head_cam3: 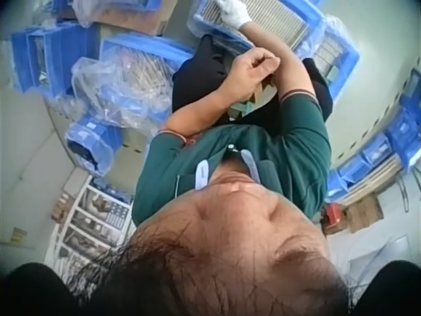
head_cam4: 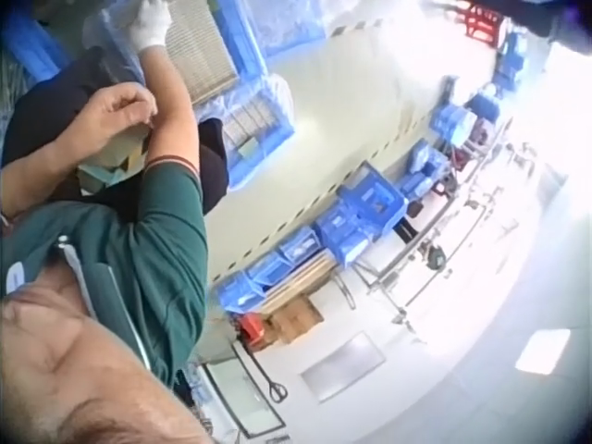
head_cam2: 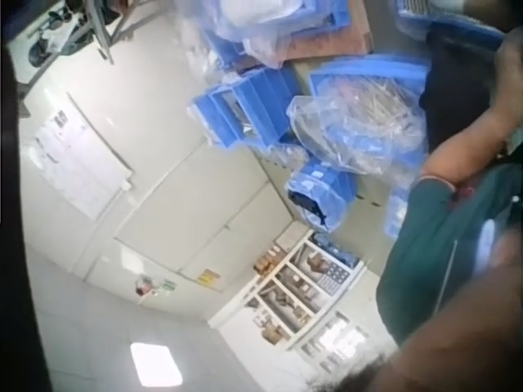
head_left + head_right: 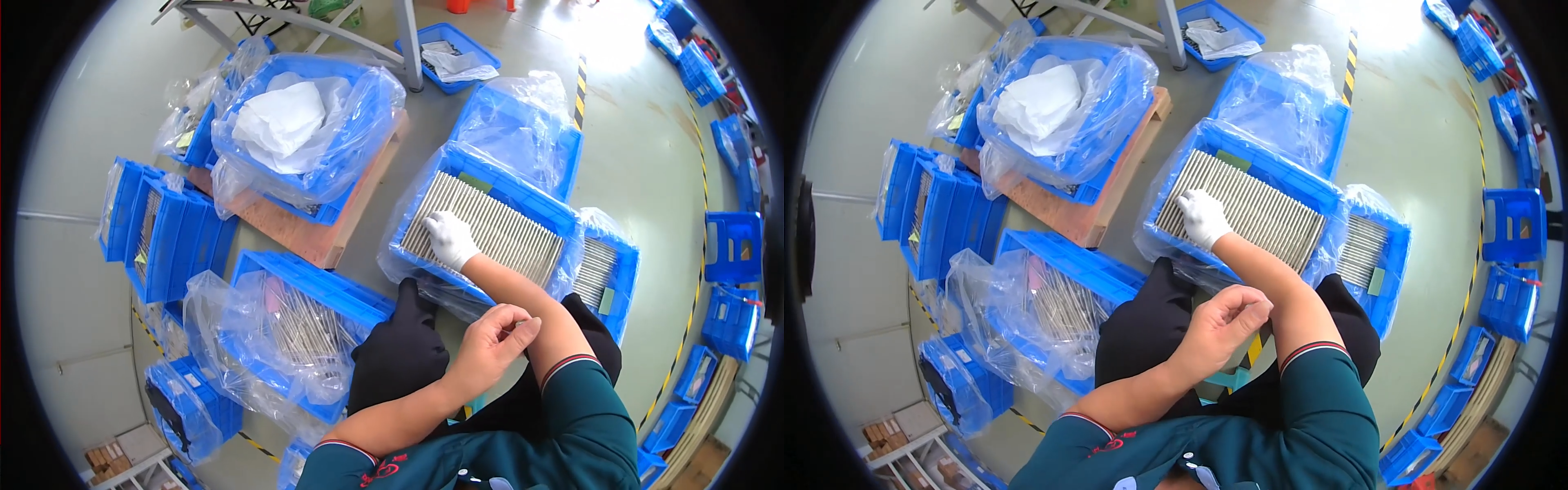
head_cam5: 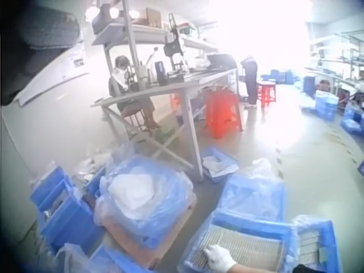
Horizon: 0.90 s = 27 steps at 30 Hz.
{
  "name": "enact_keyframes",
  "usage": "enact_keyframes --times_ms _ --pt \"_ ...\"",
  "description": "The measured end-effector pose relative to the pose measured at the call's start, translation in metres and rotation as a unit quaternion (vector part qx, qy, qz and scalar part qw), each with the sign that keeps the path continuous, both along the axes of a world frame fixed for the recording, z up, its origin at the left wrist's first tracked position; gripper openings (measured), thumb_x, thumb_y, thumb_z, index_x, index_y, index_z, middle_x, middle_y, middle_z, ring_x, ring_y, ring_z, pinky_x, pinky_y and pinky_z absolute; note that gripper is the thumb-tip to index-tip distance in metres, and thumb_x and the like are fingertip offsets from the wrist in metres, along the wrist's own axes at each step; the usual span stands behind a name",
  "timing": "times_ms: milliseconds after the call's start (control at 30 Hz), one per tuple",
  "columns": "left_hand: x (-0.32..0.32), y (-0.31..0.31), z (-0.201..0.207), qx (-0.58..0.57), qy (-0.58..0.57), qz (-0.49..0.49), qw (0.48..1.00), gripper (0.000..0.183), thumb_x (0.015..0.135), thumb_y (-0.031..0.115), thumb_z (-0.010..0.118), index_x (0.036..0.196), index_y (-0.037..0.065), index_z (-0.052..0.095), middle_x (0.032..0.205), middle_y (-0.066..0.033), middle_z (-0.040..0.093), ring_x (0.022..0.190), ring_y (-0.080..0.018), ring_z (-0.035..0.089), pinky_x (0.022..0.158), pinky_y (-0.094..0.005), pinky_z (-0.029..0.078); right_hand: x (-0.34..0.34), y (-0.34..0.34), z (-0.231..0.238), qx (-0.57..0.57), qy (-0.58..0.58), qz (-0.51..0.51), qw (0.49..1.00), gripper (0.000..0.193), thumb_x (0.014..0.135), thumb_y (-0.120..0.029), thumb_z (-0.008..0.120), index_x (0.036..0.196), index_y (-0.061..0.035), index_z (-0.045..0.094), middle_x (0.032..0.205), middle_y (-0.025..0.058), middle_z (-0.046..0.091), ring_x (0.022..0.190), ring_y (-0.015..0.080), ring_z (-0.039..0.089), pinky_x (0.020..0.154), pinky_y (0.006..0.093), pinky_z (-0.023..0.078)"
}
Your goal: Sorting and organizing thin metal rods into a slotted container for packaging or manufacturing.
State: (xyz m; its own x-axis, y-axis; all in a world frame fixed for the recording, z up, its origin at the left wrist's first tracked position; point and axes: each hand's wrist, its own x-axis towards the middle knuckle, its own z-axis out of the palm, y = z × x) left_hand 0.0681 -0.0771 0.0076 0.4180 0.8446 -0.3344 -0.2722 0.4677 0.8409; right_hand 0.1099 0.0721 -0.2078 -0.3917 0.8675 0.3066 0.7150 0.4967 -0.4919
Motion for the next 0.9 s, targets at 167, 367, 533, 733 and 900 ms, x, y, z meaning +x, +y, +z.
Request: enact_keyframes --times_ms 167,367,533,733,900 --pt "0.004 0.002 0.004 -0.026 -0.023 -0.010 0.999 0.019 0.093 0.018 0.056 0.100 0.001 0.059 0.090 -0.0006 0.058 0.086 -0.0064 0.052 0.079 -0.0221 0.043 0.012 0.000 0.000 -0.049 -0.008 0.075 0.996 0.017 0.072 -0.007 0.051 0.085 -0.0050 0.062 0.082 0.0125 0.059 0.084 0.0322 0.060 0.070 0.0425 0.050" --pt "0.010 0.007 0.001 0.017 0.044 0.006 0.999 0.020 0.094 0.020 0.054 0.090 0.002 0.060 0.091 -0.0051 0.062 0.080 -0.0096 0.056 0.074 -0.0232 0.044 0.064 0.013 0.058 -0.091 -0.116 0.176 0.973 0.019 0.073 -0.016 0.054 0.083 -0.0100 0.068 0.074 0.0139 0.064 0.069 0.0330 0.064 0.056 0.0432 0.051" --pt "0.010 0.011 -0.003 0.012 0.054 0.016 0.998 0.025 0.094 0.026 0.053 0.087 0.003 0.059 0.089 -0.0070 0.062 0.077 -0.0122 0.057 0.072 -0.0243 0.045 0.193 0.003 0.120 -0.029 -0.067 0.005 0.997 0.026 0.073 -0.011 0.053 0.095 -0.0090 0.067 0.085 0.0121 0.066 0.082 0.0298 0.064 0.069 0.0399 0.052" --pt "0.028 0.010 -0.007 0.000 0.040 -0.010 0.999 0.024 0.095 0.023 0.052 0.088 0.001 0.059 0.088 -0.0074 0.061 0.078 -0.0129 0.057 0.074 -0.0256 0.046 0.416 -0.111 0.064 -0.102 -0.126 -0.421 0.893 0.033 0.078 -0.023 0.053 0.106 -0.0094 0.063 0.106 0.0144 0.063 0.099 0.0299 0.059 0.086 0.0395 0.047" --pt "0.039 0.012 -0.016 -0.023 0.069 -0.028 0.997 0.026 0.095 0.024 0.050 0.088 0.001 0.057 0.088 -0.0090 0.060 0.080 -0.0165 0.056 0.074 -0.0285 0.046 0.439 -0.202 -0.026 -0.327 -0.230 -0.444 0.802 0.026 0.076 -0.015 0.049 0.098 -0.0106 0.063 0.102 0.0138 0.064 0.096 0.0310 0.061 0.080 0.0434 0.049"
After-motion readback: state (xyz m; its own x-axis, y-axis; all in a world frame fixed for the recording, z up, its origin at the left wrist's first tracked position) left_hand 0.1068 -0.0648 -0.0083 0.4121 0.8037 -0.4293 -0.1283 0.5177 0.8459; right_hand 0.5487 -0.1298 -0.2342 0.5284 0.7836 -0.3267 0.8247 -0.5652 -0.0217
